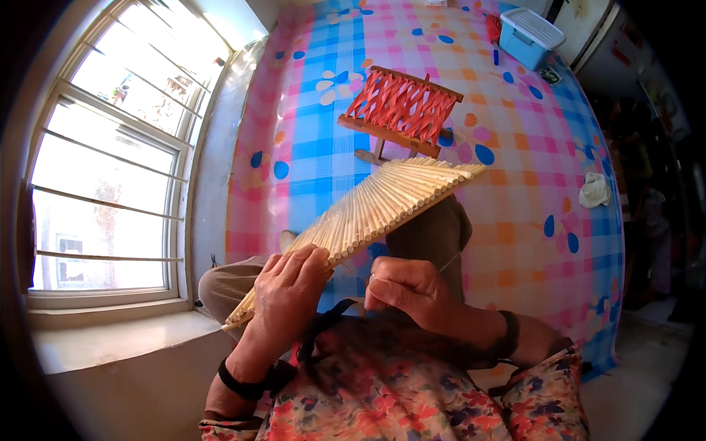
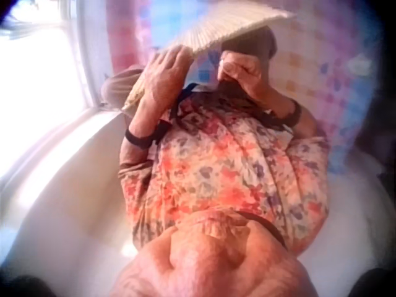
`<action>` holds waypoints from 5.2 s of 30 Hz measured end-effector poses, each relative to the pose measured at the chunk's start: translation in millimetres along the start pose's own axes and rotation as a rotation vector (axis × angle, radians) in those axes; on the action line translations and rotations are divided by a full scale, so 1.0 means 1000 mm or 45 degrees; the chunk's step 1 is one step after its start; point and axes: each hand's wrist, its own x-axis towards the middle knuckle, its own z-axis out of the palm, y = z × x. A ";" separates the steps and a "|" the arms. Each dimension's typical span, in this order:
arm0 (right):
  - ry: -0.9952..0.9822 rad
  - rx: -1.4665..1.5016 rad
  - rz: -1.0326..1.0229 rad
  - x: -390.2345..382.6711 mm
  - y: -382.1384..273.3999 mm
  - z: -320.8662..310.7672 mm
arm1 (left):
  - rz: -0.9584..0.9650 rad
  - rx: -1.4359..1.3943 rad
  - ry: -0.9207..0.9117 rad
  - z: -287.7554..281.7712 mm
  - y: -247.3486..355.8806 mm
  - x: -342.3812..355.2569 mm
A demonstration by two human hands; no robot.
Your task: The person sews together strips of bamboo with a needle and thread. They pass the needle through holes in the bamboo slats, pull the thread tight, and align the slats to construct a flat mat.
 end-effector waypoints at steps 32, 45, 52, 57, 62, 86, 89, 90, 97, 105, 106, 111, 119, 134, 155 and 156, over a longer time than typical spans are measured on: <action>-0.223 -0.292 0.120 0.013 0.007 0.005 | -0.053 -0.228 0.261 0.047 -0.017 -0.035; 0.211 0.031 -0.064 0.011 0.021 0.000 | 0.024 -0.310 0.294 0.045 -0.032 -0.009; 0.481 -0.086 0.009 -0.018 0.015 -0.041 | -0.049 -0.272 0.248 0.039 -0.046 -0.006; 0.548 -0.316 0.438 -0.082 0.006 -0.091 | -0.098 -0.264 0.234 0.041 -0.059 0.010; 0.658 -0.622 0.475 -0.147 0.011 -0.132 | -0.176 -0.186 0.194 0.041 -0.076 0.029; 1.528 -0.309 -0.607 -0.091 -0.076 -0.194 | -0.273 -0.339 0.109 0.038 -0.112 0.055; 1.482 -0.184 -0.795 -0.064 -0.098 -0.188 | -0.247 -0.321 0.115 0.039 -0.112 0.055; 1.463 -0.108 -0.841 -0.056 -0.108 -0.186 | -0.234 -0.319 0.116 0.040 -0.112 0.056; 0.788 -0.009 -0.541 0.038 -0.071 -0.097 | -0.234 -0.264 0.106 0.037 -0.109 0.056; 0.625 -0.887 -0.590 0.125 0.060 -0.017 | -0.200 -0.306 0.130 0.039 -0.111 0.070; 0.627 -0.918 -0.610 0.129 0.065 -0.015 | -0.213 -0.305 0.126 0.038 -0.113 0.069; 0.637 -0.945 -0.565 0.133 0.070 -0.008 | -0.288 -0.367 0.078 0.035 -0.124 0.071; 0.617 -0.976 -0.560 0.137 0.071 -0.010 | -0.277 -0.404 0.052 0.034 -0.131 0.075; 0.517 -0.796 -0.543 0.140 0.076 -0.018 | -0.252 -0.383 0.074 0.031 -0.129 0.076; 0.458 -0.736 -0.487 0.142 0.074 -0.021 | -0.227 -0.383 0.078 0.032 -0.130 0.078; 0.454 -0.729 -0.481 0.142 0.074 -0.021 | -0.227 -0.384 0.079 0.031 -0.130 0.078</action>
